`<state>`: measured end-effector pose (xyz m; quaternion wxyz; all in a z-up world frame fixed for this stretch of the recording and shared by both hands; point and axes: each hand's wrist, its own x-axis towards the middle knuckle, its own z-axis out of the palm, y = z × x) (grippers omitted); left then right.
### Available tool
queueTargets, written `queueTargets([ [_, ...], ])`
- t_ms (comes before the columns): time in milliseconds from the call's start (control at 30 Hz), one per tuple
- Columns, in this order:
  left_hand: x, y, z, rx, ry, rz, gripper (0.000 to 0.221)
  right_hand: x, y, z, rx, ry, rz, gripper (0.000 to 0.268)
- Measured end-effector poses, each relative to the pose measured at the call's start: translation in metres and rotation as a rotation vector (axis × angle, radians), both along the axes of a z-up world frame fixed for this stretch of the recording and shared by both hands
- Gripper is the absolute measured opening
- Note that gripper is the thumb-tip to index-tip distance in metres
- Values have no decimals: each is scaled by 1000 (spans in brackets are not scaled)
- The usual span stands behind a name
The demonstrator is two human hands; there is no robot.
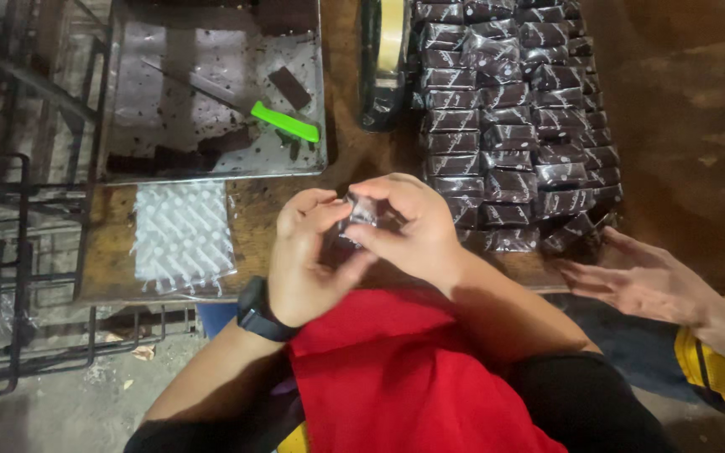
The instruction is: The person places individual brownies into small plastic wrappers, seals them using tape from a dispenser, and adds them to a large pile of packaged brownies.
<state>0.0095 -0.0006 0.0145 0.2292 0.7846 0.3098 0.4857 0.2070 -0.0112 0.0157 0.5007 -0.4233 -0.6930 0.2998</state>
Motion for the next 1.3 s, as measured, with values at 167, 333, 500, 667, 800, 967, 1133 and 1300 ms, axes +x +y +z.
queueTargets([
  [167,4,4,-6,-25,140,-1,68,2,2,-26,-487,480,3,51],
  [333,0,11,-15,-89,107,-20,67,19,8,-16,10,-173,26,51],
  [500,2,20,-14,-95,176,-112,67,38,6,-6,56,-318,158,48],
  [667,-5,35,-20,-49,219,-129,76,72,8,3,93,-469,1,39],
  [800,-28,48,-45,-56,259,33,64,132,10,14,49,-426,-366,33],
  [967,-36,61,-93,-36,272,270,39,175,48,8,1,-345,-678,42],
  [1133,-42,69,-103,-35,332,172,32,195,61,-1,19,-719,-615,50],
  [1300,-43,69,-100,-70,292,160,30,250,-53,-25,-42,-685,-909,43],
])
